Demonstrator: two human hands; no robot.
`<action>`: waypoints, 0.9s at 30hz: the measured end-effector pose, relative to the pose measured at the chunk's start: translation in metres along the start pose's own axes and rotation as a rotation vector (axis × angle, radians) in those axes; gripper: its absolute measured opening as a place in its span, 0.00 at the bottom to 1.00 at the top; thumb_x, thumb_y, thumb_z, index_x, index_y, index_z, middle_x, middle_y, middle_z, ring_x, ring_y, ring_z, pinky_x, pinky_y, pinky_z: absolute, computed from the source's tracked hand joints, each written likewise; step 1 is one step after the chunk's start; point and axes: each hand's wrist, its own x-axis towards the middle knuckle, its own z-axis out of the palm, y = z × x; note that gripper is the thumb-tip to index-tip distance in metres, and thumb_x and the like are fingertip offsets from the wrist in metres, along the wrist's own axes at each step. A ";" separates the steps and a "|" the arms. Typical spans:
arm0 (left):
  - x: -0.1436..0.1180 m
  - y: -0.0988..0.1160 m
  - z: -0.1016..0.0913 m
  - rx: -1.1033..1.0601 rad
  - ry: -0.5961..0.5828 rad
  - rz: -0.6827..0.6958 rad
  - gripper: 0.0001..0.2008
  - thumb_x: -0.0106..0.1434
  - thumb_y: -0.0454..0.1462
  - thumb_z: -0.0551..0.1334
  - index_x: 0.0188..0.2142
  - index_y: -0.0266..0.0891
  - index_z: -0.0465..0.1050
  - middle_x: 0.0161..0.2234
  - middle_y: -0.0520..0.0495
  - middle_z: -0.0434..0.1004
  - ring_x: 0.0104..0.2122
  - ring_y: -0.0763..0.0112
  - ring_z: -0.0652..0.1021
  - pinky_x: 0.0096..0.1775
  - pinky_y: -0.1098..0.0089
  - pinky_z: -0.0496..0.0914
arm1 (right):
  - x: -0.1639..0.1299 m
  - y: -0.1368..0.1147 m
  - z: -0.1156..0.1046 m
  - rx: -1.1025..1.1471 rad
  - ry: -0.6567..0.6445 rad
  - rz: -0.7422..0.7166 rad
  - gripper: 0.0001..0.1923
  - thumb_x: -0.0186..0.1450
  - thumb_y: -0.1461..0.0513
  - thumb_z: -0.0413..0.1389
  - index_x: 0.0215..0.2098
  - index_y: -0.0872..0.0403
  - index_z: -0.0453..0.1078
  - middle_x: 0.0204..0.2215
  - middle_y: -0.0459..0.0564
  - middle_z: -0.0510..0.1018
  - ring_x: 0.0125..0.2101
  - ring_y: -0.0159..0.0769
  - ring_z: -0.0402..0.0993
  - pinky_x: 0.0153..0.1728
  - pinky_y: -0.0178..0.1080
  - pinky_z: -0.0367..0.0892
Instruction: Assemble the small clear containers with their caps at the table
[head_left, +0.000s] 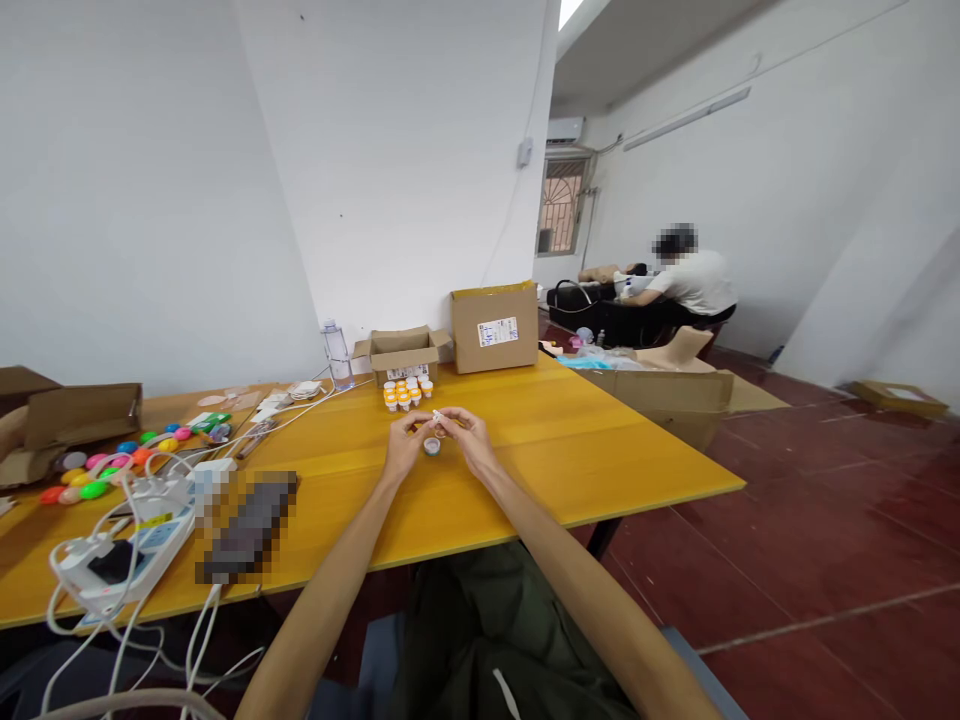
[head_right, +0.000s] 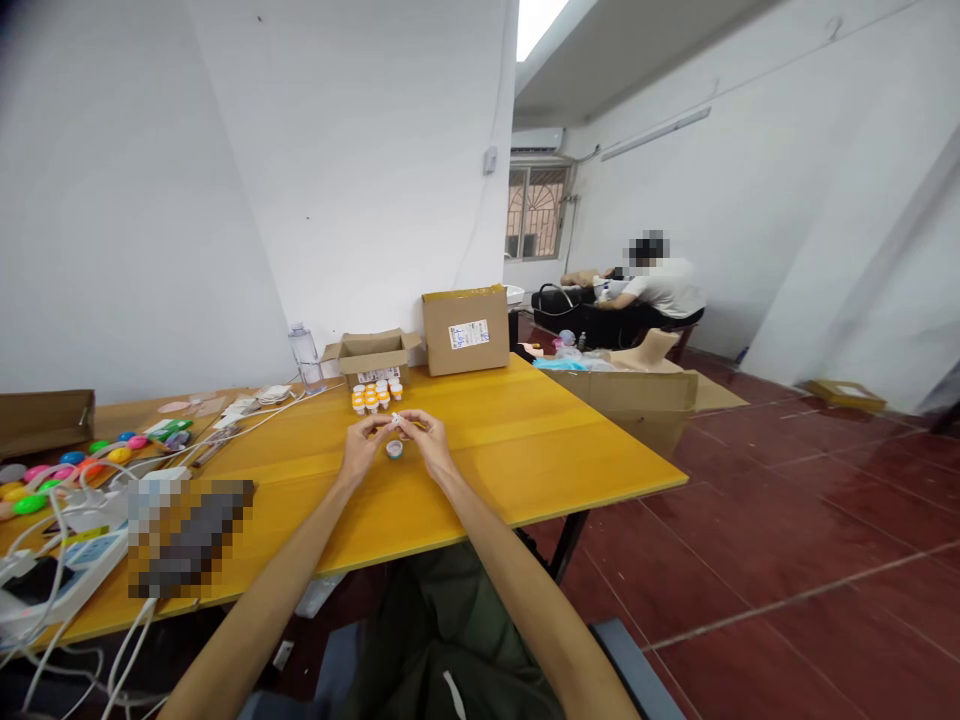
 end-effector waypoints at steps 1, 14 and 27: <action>0.000 -0.001 0.000 -0.005 0.003 -0.005 0.08 0.51 0.41 0.66 0.28 0.40 0.79 0.29 0.48 0.81 0.31 0.67 0.77 0.33 0.70 0.66 | 0.000 -0.001 0.000 -0.009 0.001 -0.003 0.13 0.46 0.53 0.67 0.26 0.52 0.75 0.26 0.47 0.78 0.26 0.33 0.72 0.28 0.36 0.69; -0.002 0.000 0.000 -0.097 -0.026 -0.053 0.13 0.51 0.46 0.67 0.27 0.38 0.76 0.27 0.48 0.80 0.29 0.68 0.77 0.36 0.68 0.70 | -0.002 -0.004 -0.001 -0.146 -0.052 -0.046 0.14 0.48 0.51 0.65 0.27 0.52 0.75 0.25 0.47 0.79 0.28 0.37 0.73 0.32 0.38 0.69; 0.000 -0.007 -0.003 -0.151 -0.045 -0.103 0.16 0.47 0.47 0.69 0.29 0.37 0.76 0.31 0.45 0.81 0.34 0.63 0.80 0.39 0.65 0.72 | 0.000 -0.001 -0.003 -0.177 0.013 -0.123 0.11 0.49 0.53 0.64 0.27 0.50 0.75 0.27 0.46 0.77 0.30 0.36 0.73 0.34 0.38 0.69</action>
